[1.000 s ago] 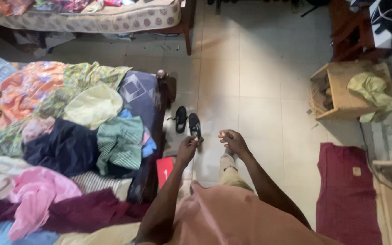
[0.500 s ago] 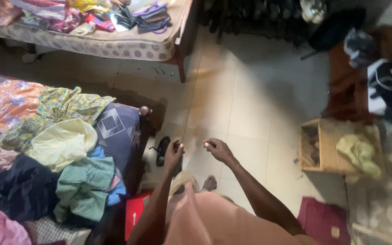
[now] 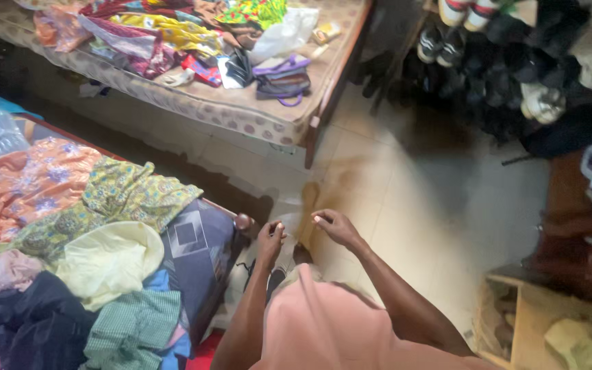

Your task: The person picks up clothing items from a bed, folds them by hand, and places the folded items onto a wooden chair.

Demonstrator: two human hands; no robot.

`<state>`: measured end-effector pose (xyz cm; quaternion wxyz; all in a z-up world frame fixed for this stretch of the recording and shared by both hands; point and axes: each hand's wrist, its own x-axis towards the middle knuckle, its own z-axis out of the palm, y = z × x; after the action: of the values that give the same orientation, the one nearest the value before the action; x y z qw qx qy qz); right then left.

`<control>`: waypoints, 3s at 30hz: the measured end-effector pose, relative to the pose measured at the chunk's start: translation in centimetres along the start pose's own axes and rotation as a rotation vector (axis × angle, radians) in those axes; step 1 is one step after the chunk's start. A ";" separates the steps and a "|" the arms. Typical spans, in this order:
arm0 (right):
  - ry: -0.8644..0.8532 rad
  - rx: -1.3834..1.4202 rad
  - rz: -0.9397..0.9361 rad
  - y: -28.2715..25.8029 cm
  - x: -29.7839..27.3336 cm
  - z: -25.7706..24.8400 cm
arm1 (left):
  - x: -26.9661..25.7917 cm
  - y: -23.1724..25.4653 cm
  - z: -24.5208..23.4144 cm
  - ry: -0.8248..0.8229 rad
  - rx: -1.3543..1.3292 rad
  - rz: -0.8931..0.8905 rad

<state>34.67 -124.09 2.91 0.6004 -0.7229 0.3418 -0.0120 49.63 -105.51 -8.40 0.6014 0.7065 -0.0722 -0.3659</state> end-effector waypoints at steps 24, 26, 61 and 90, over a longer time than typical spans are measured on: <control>-0.352 0.010 -0.084 -12.9 40.7 0.3 | 25.1 20.4 -5.7 0.388 -0.136 -0.063; -0.381 0.061 -0.100 -14.2 43.0 0.7 | 26.0 21.3 -6.4 0.415 -0.119 -0.065; -0.391 0.029 0.125 -27.7 69.7 17.0 | 55.3 30.7 -25.5 0.237 -0.042 -0.004; 0.193 -0.623 0.506 -19.0 89.8 -3.4 | 69.4 41.8 -17.7 -0.273 0.429 -0.041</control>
<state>111.15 -171.78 -14.80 0.3021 -0.7588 0.5507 0.1723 124.57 -140.15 -0.35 0.4147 0.7634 -0.2145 -0.4464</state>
